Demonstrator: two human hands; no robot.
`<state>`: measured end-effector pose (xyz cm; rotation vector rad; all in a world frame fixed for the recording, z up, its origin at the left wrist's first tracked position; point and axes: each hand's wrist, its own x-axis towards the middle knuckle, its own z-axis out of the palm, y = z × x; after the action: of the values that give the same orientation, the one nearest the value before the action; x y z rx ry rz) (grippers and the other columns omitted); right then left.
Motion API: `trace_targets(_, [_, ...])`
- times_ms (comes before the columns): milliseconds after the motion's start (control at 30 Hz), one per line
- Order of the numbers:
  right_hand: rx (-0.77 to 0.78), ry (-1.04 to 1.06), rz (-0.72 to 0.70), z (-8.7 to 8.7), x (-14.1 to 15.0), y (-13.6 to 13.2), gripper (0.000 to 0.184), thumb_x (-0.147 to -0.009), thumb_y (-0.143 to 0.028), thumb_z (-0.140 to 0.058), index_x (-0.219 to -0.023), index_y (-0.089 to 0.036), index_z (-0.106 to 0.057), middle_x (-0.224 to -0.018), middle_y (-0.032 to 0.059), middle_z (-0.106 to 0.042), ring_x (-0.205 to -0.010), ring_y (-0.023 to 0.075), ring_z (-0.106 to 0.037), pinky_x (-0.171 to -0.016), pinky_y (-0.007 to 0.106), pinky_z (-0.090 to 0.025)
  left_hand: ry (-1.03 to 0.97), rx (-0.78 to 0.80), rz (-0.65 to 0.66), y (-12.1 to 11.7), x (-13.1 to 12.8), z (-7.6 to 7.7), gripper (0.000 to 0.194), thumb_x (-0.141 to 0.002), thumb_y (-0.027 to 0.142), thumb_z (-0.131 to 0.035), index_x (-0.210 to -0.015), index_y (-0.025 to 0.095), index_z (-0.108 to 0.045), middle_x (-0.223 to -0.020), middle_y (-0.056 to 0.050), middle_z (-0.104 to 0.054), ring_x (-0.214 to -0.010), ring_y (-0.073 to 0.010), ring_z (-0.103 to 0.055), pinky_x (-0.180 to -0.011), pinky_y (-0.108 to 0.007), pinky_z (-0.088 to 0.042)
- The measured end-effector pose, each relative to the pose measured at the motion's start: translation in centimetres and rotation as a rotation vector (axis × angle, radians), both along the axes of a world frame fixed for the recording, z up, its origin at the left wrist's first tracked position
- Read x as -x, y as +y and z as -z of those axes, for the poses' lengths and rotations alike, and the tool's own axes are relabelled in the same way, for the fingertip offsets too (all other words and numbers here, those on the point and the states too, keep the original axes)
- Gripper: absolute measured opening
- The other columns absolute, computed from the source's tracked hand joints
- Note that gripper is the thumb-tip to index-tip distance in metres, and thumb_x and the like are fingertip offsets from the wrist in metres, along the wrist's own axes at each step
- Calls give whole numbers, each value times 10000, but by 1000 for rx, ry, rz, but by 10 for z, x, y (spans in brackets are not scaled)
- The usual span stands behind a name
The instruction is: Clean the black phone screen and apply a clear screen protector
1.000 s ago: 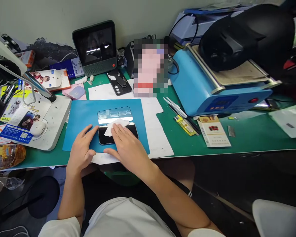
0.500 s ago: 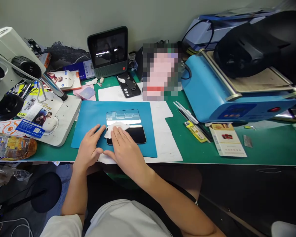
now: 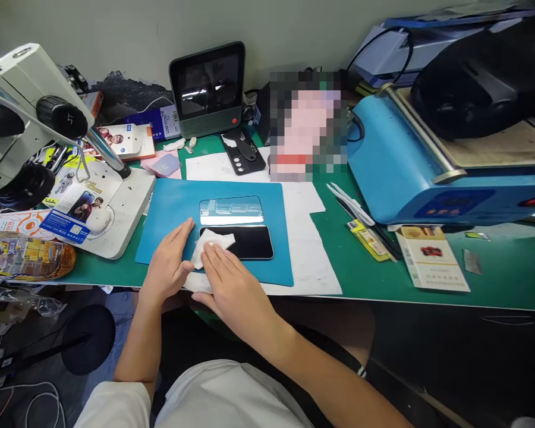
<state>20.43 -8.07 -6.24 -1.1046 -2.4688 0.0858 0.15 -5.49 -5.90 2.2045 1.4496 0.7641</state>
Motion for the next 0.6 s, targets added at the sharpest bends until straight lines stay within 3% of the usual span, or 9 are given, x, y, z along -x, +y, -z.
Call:
trace_targets(67, [12,4,-7,-1,-2,0,729,-1024,-504,-615,-1481,62,-566,-1566,276,-542,-1464,363,-555,-1229,479,-473,8,-12,12,1,0,0,1058,-939,885,-120,-1683,166,-342,-1632,-194,-505,-1541,-365,-457,-1266,-514,-370])
trace_targets(267, [83,-29,-14,-10,9,36,721,-1049,-469,-585,-1500,91,-528,-1584,285,-516,-1506,359,-503,-1280,460,-398,0,3,-21,3,0,-2,1060,-942,883,-105,-1659,159,-399,-1657,-178,-477,-1547,-355,-451,-1274,-502,-369])
trace_targets(467, [24,18,-14,-1,-13,2,587,-1042,-370,-625,-1488,10,-581,-1567,247,-557,-1472,330,-552,-1230,468,-477,24,11,-1,2,1,-3,1078,-930,891,-91,-1647,157,-425,-1634,-181,-508,-1543,-357,-456,-1275,-504,-370])
trace_targets(600, [-26,3,-2,2,-19,-10,592,-1045,-399,-616,-1459,25,-601,-1534,246,-594,-1431,334,-595,-1208,455,-502,53,-2,-12,2,-1,-3,1088,-921,897,-85,-1650,161,-419,-1636,-183,-504,-1550,-372,-440,-1272,-521,-369])
